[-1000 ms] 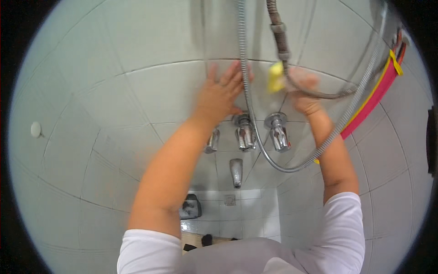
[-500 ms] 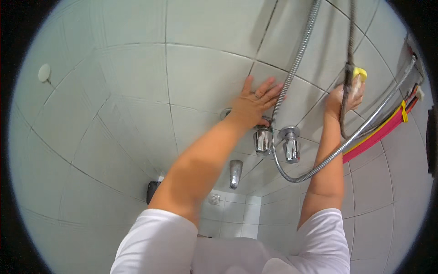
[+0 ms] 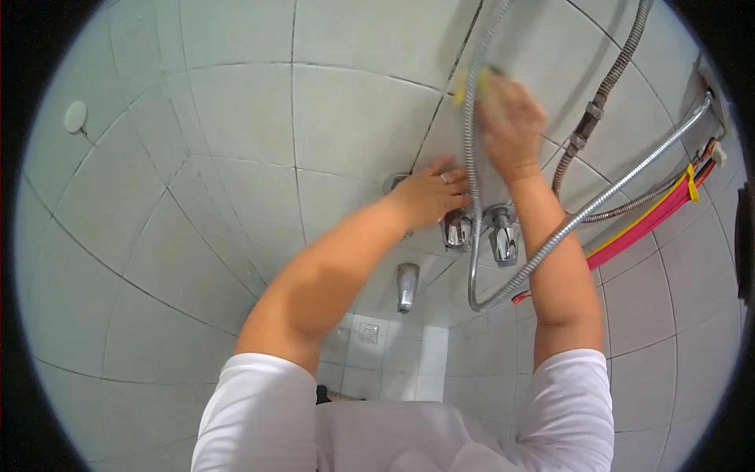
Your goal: The person cleans the tiled walls of a shower using a sponge and cleaning liquid, scrubbing the tiles, grout lines, and fixtures like the faucet and shower hose.
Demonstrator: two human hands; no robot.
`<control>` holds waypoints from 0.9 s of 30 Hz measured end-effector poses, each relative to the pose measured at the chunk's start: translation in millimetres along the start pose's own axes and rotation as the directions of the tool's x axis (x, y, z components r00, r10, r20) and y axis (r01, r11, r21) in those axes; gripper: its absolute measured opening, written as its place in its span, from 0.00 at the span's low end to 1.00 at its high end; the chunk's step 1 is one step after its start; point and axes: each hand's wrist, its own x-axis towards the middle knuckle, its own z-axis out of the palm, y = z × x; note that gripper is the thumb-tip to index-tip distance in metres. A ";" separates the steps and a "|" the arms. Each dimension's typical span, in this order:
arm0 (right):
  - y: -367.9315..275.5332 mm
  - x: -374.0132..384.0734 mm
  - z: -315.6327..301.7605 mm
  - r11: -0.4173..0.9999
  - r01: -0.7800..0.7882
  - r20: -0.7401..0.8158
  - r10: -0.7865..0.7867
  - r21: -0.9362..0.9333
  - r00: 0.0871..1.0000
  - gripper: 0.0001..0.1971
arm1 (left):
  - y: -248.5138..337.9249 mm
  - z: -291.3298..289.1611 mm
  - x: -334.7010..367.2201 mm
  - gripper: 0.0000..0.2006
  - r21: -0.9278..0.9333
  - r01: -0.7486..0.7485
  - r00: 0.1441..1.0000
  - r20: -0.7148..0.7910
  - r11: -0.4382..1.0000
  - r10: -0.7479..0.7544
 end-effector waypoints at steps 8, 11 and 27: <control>4.6 -16.3 -16.8 0.976 0.195 0.150 -0.209 0.100 0.966 0.19 | 12.0 -13.5 -13.3 0.12 -0.267 0.485 0.868 0.262 0.833 -0.421; 26.8 -51.8 -25.9 0.993 0.104 0.121 -0.110 0.053 0.986 0.19 | 13.2 -6.5 -7.9 0.11 -0.194 0.525 0.846 0.231 0.829 -0.481; 28.4 -174.5 -68.3 0.934 -0.357 0.307 0.341 -0.002 0.889 0.16 | 17.1 -7.1 -6.8 0.13 -0.237 0.569 0.817 0.265 0.787 -0.511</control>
